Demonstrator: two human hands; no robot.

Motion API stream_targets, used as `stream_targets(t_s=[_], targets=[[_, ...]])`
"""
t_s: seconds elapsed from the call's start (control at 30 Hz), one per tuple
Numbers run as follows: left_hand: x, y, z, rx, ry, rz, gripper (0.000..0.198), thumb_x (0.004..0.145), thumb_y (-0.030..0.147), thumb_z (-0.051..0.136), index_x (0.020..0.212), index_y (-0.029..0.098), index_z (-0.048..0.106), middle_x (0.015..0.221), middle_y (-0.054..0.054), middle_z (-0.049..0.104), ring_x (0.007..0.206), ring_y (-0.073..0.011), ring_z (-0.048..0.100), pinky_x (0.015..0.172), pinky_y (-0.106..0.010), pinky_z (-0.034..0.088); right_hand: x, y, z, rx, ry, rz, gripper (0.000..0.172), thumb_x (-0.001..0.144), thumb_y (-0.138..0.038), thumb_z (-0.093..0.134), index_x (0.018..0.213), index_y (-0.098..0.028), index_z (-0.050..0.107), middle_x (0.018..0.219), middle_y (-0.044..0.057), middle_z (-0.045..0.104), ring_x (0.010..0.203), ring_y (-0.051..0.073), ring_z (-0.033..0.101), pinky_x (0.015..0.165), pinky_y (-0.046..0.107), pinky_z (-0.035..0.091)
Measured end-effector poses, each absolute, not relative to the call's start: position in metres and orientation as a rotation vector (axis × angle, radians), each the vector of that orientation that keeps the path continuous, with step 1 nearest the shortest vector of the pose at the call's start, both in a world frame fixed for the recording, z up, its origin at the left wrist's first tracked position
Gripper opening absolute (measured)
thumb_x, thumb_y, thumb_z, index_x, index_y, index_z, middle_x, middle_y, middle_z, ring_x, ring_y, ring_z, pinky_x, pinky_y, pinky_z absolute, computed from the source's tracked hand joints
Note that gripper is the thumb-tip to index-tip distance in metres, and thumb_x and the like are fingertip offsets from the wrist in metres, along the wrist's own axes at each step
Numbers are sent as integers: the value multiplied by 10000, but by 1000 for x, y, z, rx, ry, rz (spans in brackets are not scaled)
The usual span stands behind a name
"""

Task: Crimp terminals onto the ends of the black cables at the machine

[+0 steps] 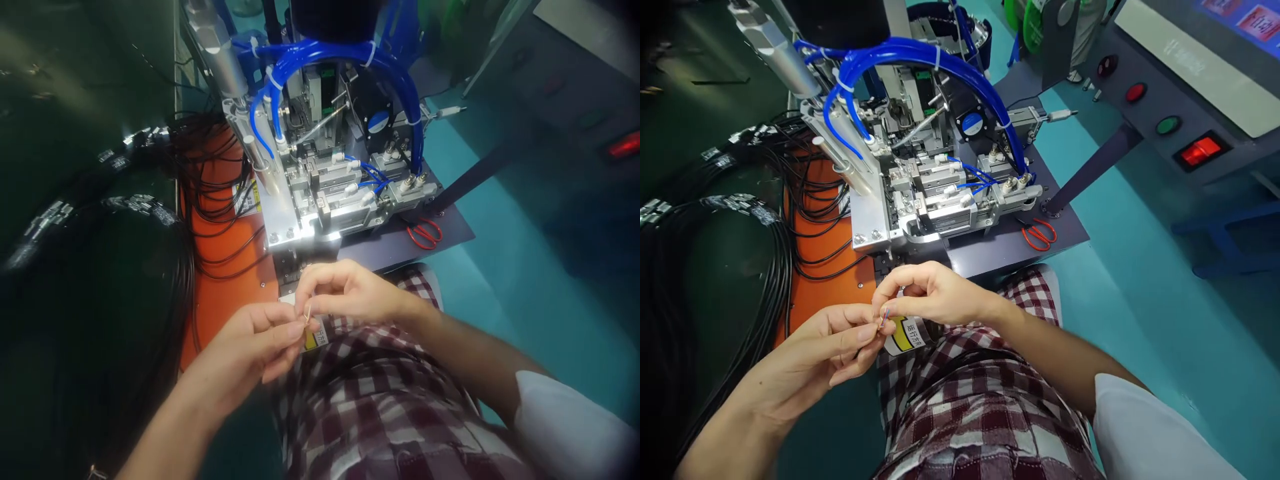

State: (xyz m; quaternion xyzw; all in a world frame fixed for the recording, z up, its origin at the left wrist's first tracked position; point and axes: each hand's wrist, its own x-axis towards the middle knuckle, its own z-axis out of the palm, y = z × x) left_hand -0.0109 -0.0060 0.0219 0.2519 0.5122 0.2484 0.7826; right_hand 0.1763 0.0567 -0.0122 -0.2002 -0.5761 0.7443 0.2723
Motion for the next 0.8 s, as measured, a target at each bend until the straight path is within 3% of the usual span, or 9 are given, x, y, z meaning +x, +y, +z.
stream_targets(t_s=[0.17, 0.37, 0.6, 0.7, 0.8], targets=[[-1, -11, 15, 561, 1140, 538, 348, 620, 426, 885, 698, 118, 744, 471, 3, 540, 326, -23, 328, 386, -198, 141, 190, 68, -7, -459, -1866, 1834, 57, 873, -145, 696, 833, -152, 735, 856, 23, 676, 804, 131, 618, 746, 263, 501], [5, -15, 12, 637, 1363, 790, 327, 635, 404, 862, 755, 139, 713, 547, -5, 634, 325, -54, 421, 376, -188, 246, 189, 44, -4, -954, -1781, 1321, 90, 915, -178, 640, 899, -163, 728, 891, 26, 711, 575, 80, 507, 558, 237, 444], [-1, -23, 4, 743, 1499, 802, 310, 754, 446, 797, 839, 163, 705, 590, -9, 637, 406, -72, 445, 426, -209, 294, 182, 25, -17, -801, -1928, 871, 84, 933, -224, 636, 904, -200, 711, 928, 81, 729, 772, 157, 644, 609, 264, 498], [0, -28, 2, 764, 1514, 865, 301, 770, 444, 798, 893, 180, 724, 567, 13, 600, 447, -77, 435, 440, -209, 288, 177, 22, -14, -904, -1870, 953, 104, 885, -211, 650, 784, -200, 672, 801, 45, 688, 654, 130, 574, 614, 280, 458], [4, -31, 1, 814, 1539, 1002, 272, 768, 412, 805, 915, 192, 740, 567, 28, 570, 498, -89, 441, 472, -212, 335, 168, 20, -8, -1100, -1445, 1556, 193, 819, -312, 719, 718, -192, 606, 589, -43, 534, 468, 78, 399, 458, 243, 336]])
